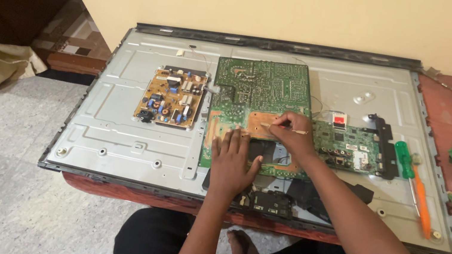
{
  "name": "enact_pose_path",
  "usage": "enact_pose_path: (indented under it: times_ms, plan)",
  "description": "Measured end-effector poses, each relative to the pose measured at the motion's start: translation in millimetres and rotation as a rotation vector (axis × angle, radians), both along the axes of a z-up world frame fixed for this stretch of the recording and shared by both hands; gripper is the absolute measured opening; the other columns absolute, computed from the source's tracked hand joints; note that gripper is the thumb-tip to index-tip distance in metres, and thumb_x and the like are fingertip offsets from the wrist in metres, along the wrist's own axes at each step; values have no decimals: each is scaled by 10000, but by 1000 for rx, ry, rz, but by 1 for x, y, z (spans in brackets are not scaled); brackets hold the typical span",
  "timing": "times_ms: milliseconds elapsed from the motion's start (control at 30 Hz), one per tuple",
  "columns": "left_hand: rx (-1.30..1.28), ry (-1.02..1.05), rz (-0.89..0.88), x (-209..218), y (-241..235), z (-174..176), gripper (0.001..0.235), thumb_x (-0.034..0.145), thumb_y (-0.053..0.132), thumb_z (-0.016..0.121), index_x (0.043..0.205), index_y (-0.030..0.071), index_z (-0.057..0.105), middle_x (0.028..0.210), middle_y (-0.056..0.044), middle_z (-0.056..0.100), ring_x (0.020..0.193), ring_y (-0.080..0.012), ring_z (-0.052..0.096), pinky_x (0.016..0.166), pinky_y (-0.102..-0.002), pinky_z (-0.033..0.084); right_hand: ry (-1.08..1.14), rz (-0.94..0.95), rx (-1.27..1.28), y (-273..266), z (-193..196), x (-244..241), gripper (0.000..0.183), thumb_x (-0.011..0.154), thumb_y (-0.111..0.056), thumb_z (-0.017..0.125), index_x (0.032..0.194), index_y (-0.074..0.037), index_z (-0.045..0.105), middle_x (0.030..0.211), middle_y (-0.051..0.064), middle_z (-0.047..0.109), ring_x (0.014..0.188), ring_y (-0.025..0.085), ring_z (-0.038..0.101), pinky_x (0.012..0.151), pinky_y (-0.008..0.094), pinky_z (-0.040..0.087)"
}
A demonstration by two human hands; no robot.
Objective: The person uses a screwdriver to scrape and clean a copper-colored area on a green circuit board. They repeatedly rub the surface and occasionally wipe away debris with their fingers.
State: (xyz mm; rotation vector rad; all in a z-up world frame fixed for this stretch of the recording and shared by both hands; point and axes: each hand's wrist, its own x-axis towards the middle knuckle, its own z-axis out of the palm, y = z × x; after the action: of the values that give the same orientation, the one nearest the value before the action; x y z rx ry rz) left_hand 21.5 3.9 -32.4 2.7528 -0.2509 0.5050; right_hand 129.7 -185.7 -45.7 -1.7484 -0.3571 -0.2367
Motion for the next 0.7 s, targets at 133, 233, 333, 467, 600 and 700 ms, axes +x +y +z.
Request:
enact_pose_path:
  times_ms: [133, 233, 333, 467, 600, 700]
  plan:
    - [-9, -3, 1, 2, 0, 0, 699, 938, 522, 534, 1461, 59, 495, 1563, -195, 429, 1470, -377, 354, 1196, -610, 189, 30, -11, 12, -1, -5, 5, 101, 779, -45, 782, 803, -23, 686, 802, 18, 684, 730, 66, 625, 657, 230, 516]
    - [2, -16, 2, 0, 1, -2, 693, 948, 523, 531, 1458, 54, 502, 1563, -195, 430, 1470, -379, 355, 1196, -619, 185, 47, -21, 69, -5, -16, 9, 101, 792, -30, 760, 799, -35, 659, 791, 10, 661, 715, 60, 599, 635, 233, 495]
    - [-3, -22, 5, 3, -1, -4, 709, 940, 528, 531, 1465, 53, 499, 1563, -204, 425, 1460, -385, 353, 1182, -623, 189, 38, -3, 108, -14, -25, 14, 110, 806, -11, 735, 774, -33, 632, 764, 24, 643, 692, 70, 600, 613, 246, 508]
    - [-11, -28, 17, 7, 2, -1, 684, 940, 507, 540, 1440, 42, 512, 1534, -200, 457, 1448, -386, 374, 1188, -613, 208, 148, -71, 218, -17, -24, 17, 104, 845, 1, 735, 887, -33, 646, 817, 34, 643, 724, 88, 606, 634, 263, 516]
    - [-81, -118, 31, 6, -3, 1, 610, 911, 454, 574, 1367, 49, 569, 1476, -184, 514, 1397, -380, 432, 1169, -618, 244, 380, -55, 391, -38, -15, 15, 208, 835, -18, 774, 1015, -26, 671, 934, 62, 706, 833, 132, 701, 729, 322, 628]
    - [-99, -129, 62, 9, -8, 3, 542, 902, 422, 598, 1290, 44, 601, 1416, -186, 545, 1336, -390, 470, 1154, -617, 277, 499, -64, 320, -61, 0, 19, 312, 814, -20, 800, 1100, -10, 675, 1022, 128, 741, 898, 195, 752, 806, 340, 632]
